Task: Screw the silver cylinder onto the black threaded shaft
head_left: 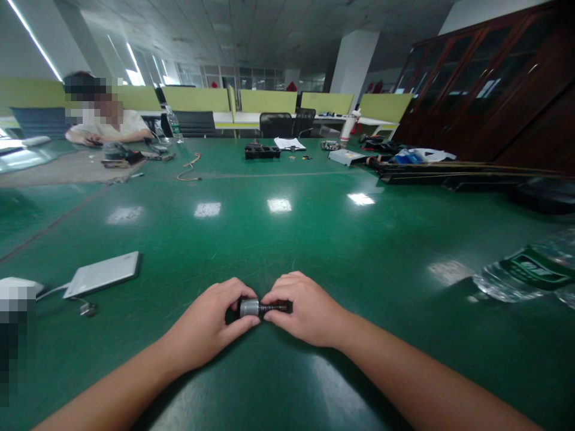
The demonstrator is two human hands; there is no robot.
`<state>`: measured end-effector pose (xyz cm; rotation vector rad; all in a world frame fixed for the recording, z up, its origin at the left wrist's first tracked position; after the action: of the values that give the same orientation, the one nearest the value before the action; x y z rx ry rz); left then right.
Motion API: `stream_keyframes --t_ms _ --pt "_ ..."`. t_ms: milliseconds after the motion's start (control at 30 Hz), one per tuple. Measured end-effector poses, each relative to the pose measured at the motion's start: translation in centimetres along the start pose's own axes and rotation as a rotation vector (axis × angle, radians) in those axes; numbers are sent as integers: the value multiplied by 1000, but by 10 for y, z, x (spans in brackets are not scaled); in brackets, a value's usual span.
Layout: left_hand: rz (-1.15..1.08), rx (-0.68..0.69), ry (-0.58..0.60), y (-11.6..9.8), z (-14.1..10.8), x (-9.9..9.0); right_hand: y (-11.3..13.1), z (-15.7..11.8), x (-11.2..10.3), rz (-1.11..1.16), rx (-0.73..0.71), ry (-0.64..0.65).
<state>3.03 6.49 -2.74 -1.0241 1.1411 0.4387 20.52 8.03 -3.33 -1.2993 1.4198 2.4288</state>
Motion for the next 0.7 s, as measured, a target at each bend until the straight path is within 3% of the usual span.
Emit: stream_keyframes --t_ms 700 --pt "1 7 8 1 -1 0 3 -1 -4 -12 2 17"
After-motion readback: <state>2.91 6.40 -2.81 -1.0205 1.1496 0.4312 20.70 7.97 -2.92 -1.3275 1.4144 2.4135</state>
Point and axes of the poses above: each hand's wrist, its own z-axis towards the middle knuckle, its own x-axis out of the palm, y = z × x, the point moved 4 cm from there along z, towards the middle knuckle, and after that the axes turned 9 degrees about z, right-handed, at the moved point
